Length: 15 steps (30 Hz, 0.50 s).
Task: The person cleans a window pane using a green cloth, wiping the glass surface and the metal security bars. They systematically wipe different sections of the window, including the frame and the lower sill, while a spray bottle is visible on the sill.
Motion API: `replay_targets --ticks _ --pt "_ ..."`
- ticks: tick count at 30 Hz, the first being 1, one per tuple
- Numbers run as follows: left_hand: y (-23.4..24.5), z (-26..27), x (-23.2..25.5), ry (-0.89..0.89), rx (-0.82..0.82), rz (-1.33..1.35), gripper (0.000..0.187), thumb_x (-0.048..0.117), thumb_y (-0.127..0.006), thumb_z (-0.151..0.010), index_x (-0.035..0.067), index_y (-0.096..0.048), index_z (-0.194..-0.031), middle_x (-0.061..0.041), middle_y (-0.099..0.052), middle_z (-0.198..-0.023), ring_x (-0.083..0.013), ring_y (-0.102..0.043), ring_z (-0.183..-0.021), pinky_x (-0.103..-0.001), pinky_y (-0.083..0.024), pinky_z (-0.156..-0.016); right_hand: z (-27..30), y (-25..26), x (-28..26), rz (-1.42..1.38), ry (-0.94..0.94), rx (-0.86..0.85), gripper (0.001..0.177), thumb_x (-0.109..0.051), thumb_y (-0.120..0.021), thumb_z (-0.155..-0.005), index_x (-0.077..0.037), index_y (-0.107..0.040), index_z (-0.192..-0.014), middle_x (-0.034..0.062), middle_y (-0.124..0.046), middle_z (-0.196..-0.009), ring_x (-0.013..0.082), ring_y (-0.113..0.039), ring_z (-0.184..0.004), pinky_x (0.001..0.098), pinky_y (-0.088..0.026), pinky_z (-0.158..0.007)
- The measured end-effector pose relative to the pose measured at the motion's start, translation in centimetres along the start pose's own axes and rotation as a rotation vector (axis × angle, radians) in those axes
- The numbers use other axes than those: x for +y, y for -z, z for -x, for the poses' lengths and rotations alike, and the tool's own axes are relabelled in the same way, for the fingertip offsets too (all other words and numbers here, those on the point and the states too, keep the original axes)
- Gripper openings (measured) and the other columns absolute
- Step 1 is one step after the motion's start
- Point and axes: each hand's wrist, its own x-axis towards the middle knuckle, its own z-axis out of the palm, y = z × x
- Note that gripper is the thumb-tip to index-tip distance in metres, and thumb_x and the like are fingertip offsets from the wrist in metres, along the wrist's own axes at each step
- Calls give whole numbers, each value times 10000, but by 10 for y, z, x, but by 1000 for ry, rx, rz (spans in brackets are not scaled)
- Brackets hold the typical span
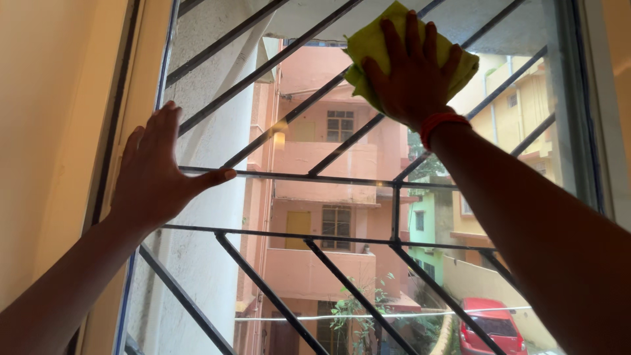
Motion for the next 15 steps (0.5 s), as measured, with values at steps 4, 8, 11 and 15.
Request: replay_targets --ticks 4,8,11,15 --pt "-19 9 3 3 37 44 1306 860 -587 -744 -17 -177 -1620 -260 -214 -1671 -353 -165 -1570 -515 -90 -1240 2 -7 -20 -8 55 23 745 -683 -349 -1036 -265 -296 -1650 160 -175 -1727 450 -174 -1562 774 -46 -1156" --pt "-20 13 1 -21 67 39 1285 880 -530 -776 -21 -189 -1627 -268 -227 -1679 -343 -171 -1584 -509 -88 -1262 10 -8 -52 -11 113 40 751 -695 -367 -1023 -274 -319 -1643 147 -187 -1720 425 -197 -1561 743 -56 -1179" --pt "-19 15 4 -26 70 29 1265 883 -503 -797 -20 -193 -1629 -267 -228 -1687 -335 -169 -1592 -509 -86 -1272 18 -10 -70 -12 178 61 752 -693 -385 -1022 -263 -342 -1636 146 -212 -1709 427 -207 -1562 737 -51 -1176" --pt "-17 16 8 -8 59 46 1253 876 -493 -808 -20 -185 -1627 -260 -219 -1687 -337 -157 -1588 -510 -73 -1262 27 -8 -81 -39 223 59 745 -688 -408 -1026 -263 -364 -1636 143 -225 -1712 425 -209 -1568 734 -48 -1187"
